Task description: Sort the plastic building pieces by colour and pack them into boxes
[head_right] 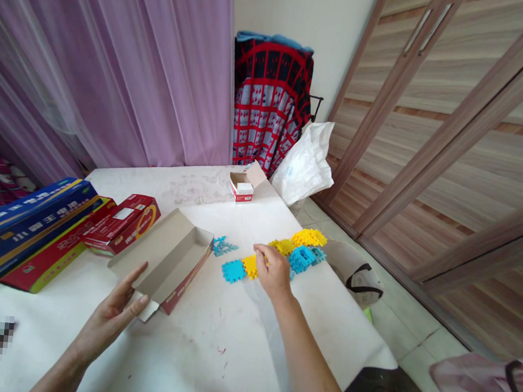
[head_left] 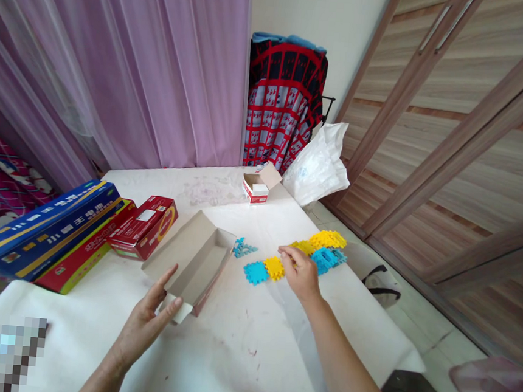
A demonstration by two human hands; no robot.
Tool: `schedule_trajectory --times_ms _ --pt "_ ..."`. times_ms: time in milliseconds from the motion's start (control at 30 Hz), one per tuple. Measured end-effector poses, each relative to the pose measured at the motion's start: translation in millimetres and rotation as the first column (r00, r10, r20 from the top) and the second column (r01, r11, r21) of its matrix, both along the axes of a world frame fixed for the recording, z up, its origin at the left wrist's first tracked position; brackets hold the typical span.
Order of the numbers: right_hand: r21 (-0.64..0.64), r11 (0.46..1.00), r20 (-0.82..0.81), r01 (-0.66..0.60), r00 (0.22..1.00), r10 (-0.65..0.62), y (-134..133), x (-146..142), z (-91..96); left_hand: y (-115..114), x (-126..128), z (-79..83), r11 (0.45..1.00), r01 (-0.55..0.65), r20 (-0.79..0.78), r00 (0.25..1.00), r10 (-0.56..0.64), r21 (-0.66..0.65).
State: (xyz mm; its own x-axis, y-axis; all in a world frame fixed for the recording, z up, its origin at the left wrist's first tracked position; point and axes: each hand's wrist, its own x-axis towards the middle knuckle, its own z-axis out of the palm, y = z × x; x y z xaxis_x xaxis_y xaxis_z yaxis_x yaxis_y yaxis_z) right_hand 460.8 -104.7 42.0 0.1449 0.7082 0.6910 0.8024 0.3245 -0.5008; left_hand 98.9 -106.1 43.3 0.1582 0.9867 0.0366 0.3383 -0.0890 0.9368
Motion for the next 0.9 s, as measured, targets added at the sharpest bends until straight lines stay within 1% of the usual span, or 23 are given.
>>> schedule_trajectory --times_ms 67,167,233,333,400,467,533,600,667,733,800,900 --pt "0.088 0.995 0.033 0.036 0.999 -0.039 -13 -9 -15.0 4 4 -1.0 0.999 0.012 -0.016 1.000 -0.012 0.047" --pt "0.171 0.983 0.112 0.060 0.990 -0.080 -21 -21 -33.7 8 6 -4.8 0.994 -0.001 -0.073 0.997 0.009 0.105" --pt "0.184 0.982 0.159 0.046 0.984 -0.076 -21 -24 -40.5 9 8 -8.3 0.992 -0.029 -0.107 0.993 0.042 0.124" --pt "0.183 0.983 0.197 0.017 0.979 -0.054 -20 -26 -42.3 7 13 -13.5 0.984 -0.032 -0.119 0.991 0.054 0.177" --pt "0.186 0.983 0.206 0.002 0.978 -0.040 -20 -29 -40.4 3 17 -15.4 0.952 -0.061 -0.142 0.984 0.108 0.299" --pt "0.186 0.982 0.216 -0.022 0.976 -0.019 -22 -34 -38.1 -1 21 -14.0 0.889 -0.107 -0.230 0.946 0.229 0.446" --pt "0.175 0.983 0.230 -0.054 0.973 0.012 -24 -41 -36.5 -5 23 -7.9 0.822 -0.114 -0.354 0.863 0.361 0.558" --pt "0.148 0.985 0.252 -0.086 0.967 0.047 -26 -47 -36.1 -10 24 2.8 0.787 -0.077 -0.481 0.754 0.447 0.612" --pt "0.113 0.988 0.269 -0.103 0.961 0.069 -27 -51 -36.9 -13 24 16.3 0.791 -0.011 -0.596 0.651 0.470 0.611" --pt "0.090 0.990 0.271 -0.105 0.960 0.077 -28 -51 -38.7 -13 26 30.4 0.815 0.062 -0.684 0.581 0.441 0.577" --pt "0.086 0.991 0.259 -0.103 0.963 0.078 -27 -50 -41.0 -12 32 43.5 0.834 0.108 -0.733 0.546 0.405 0.541" --pt "0.092 0.990 0.243 -0.107 0.966 0.082 -26 -48 -43.9 -11 50 61.1 0.843 0.156 -0.763 0.532 0.368 0.515"
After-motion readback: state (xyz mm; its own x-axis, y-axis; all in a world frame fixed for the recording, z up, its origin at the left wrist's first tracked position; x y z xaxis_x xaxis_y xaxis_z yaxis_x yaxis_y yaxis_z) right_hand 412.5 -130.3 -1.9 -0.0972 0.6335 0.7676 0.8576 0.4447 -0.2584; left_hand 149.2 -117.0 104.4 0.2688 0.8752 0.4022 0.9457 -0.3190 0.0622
